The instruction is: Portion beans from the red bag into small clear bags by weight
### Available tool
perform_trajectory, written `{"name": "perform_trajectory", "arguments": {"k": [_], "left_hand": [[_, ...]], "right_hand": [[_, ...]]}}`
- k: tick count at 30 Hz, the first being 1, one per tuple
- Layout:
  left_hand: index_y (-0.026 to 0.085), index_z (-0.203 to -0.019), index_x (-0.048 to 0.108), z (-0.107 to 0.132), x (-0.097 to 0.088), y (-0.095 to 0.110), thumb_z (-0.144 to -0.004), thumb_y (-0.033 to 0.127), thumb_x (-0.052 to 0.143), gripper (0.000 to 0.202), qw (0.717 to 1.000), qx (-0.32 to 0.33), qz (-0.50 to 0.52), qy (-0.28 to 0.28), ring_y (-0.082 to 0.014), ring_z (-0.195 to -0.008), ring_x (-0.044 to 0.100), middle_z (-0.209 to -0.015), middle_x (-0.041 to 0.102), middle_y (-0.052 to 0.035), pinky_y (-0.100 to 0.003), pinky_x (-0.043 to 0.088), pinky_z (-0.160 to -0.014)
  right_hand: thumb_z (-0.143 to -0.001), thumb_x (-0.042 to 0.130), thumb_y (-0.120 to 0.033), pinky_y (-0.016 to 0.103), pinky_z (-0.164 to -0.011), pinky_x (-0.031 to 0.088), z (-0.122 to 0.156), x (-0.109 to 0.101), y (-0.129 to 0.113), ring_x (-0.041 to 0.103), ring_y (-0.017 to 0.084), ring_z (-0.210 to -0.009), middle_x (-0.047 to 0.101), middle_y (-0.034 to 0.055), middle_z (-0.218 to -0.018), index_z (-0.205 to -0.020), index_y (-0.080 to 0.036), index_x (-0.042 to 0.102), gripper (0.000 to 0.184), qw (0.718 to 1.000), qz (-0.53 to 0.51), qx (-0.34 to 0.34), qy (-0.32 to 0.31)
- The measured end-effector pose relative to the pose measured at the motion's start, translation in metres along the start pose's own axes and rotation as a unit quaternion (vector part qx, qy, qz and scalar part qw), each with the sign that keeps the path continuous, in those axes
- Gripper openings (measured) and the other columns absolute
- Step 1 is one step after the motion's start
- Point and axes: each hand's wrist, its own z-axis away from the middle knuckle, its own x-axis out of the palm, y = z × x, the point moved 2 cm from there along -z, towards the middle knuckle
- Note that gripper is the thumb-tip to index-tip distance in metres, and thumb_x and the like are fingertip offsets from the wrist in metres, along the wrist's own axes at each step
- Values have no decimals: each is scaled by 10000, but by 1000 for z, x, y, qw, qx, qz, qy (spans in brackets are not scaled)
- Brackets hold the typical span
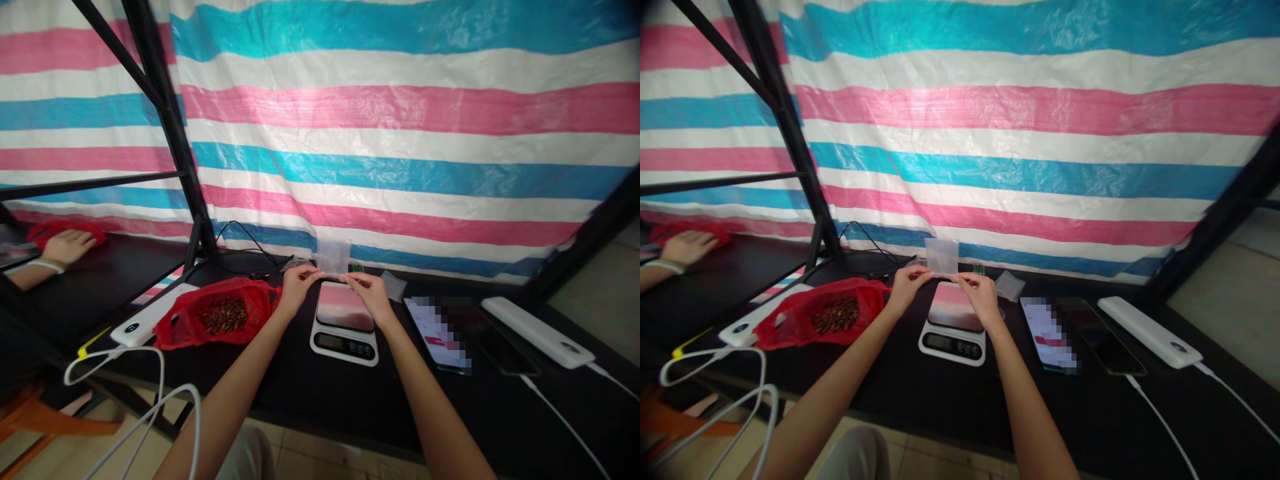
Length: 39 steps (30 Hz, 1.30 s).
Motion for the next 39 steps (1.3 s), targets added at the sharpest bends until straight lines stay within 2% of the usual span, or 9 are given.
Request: {"name": "perform_trajectory", "arguments": {"k": [8,15,23,32,39], "left_hand": [[132,-686,693,2,3,-3,-669,318,644,193,1000,1,-6,-19,-160,-621,615,-651,688,-42,-251,458,-606],[147,-734,705,2,2,-1,-704,306,618,184,999,27,-39,-25,-183,-714,636,-726,704,-55,-269,468,-678],[155,-756,710,3,0,-5,-716,376,617,243,995,26,-99,12,-172,-707,625,-741,701,-50,-244,442,-635],[165,-788,683,7,2,-9,-758,388,566,254,992,30,-123,5,-150,-667,593,-744,682,-40,-235,433,-622],[173,-791,675,12,3,-8,-767,365,553,228,989,28,-139,29,-140,-646,572,-734,667,-32,-233,425,-610]], "right_hand": [[-711,613,-434,254,-538,438,-2,0,4,551,145,-561,683,24,-740,-767,-207,701,250,1000,10,-15,21],[-707,608,-426,254,-536,439,-1,-3,5,568,154,-560,675,16,-696,-753,-217,699,232,999,42,-1,31],[-706,604,-409,249,-528,433,-1,-3,2,573,160,-568,675,12,-683,-745,-223,700,213,997,68,5,32],[-718,580,-407,245,-511,426,2,-1,-2,565,154,-545,672,17,-657,-709,-210,681,222,997,72,-5,41],[-736,565,-434,239,-482,416,3,2,-2,543,142,-511,654,14,-636,-719,-201,654,250,997,64,-13,42]]}}
